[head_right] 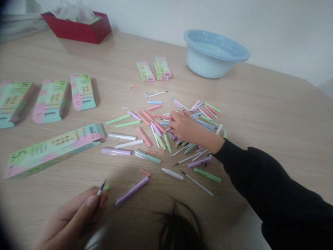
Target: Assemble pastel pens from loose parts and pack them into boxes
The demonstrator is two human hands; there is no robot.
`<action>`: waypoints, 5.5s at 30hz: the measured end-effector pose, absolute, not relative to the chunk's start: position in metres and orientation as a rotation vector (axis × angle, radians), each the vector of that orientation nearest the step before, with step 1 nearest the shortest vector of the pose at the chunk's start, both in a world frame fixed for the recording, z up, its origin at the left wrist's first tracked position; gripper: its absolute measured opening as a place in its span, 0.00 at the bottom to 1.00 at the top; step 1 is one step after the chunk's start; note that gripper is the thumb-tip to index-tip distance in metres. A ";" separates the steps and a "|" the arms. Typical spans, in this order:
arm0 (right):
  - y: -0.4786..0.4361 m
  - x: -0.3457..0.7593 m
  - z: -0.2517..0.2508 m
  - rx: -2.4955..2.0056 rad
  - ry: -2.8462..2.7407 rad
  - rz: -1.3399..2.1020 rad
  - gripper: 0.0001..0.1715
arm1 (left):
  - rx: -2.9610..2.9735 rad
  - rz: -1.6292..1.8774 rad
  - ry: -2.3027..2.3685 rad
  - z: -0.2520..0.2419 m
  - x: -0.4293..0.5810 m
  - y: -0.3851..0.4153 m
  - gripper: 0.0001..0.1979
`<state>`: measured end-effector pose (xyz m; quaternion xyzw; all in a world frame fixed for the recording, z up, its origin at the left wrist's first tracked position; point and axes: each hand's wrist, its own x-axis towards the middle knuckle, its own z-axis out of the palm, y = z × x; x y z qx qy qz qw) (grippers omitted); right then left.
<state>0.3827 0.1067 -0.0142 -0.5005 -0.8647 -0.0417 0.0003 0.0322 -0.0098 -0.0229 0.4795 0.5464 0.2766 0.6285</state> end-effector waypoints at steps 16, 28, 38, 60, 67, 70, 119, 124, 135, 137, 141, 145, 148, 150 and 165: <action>0.004 0.307 0.073 -1.268 -2.221 1.032 0.04 | 1.583 0.512 0.923 -0.004 0.059 -0.007 0.18; -0.020 0.307 0.066 -1.338 -2.136 0.844 0.06 | 1.631 0.554 0.953 0.008 0.062 -0.017 0.18; -0.036 0.297 0.072 -1.223 -2.266 0.587 0.07 | 1.669 0.489 0.876 0.010 0.063 -0.022 0.17; -0.050 0.290 0.065 -1.248 -2.022 0.882 0.05 | 1.645 0.454 0.833 0.004 0.072 -0.023 0.19; -0.059 0.357 0.058 -1.623 -1.764 0.661 0.10 | 1.577 0.538 0.966 -0.009 0.072 -0.024 0.24; -0.060 0.416 0.038 -2.009 -1.600 0.327 0.12 | 1.522 0.520 1.003 -0.014 0.074 -0.026 0.27; -0.099 0.274 0.031 -1.167 -1.207 0.985 0.10 | 1.399 0.423 0.465 0.007 0.085 -0.034 0.17; -0.100 0.273 0.031 -1.180 -1.239 1.038 0.08 | 1.283 0.354 0.458 0.000 0.085 -0.029 0.07; -0.093 0.275 0.022 -1.177 -1.166 1.018 0.05 | 1.176 0.412 0.490 0.003 0.082 -0.026 0.13; -0.094 0.276 0.022 -1.194 -1.163 1.012 0.06 | 1.195 0.457 0.538 0.003 0.083 -0.025 0.08; -0.096 0.274 0.018 -1.174 -1.130 1.054 0.06 | 1.135 0.569 0.592 0.003 0.085 -0.025 0.08; -0.095 0.271 0.015 -1.145 -1.067 1.113 0.07 | 1.096 0.466 0.574 0.002 0.084 -0.027 0.15; -0.096 0.271 0.014 -1.121 -1.035 1.150 0.07 | 1.132 0.375 0.601 0.000 0.084 -0.027 0.21; -0.096 0.272 0.014 -1.131 -1.011 1.147 0.07 | 1.210 0.407 0.614 0.001 0.084 -0.027 0.17; -0.093 0.272 0.009 -1.217 -1.044 1.106 0.09 | 1.252 0.543 0.647 0.005 0.087 -0.026 0.12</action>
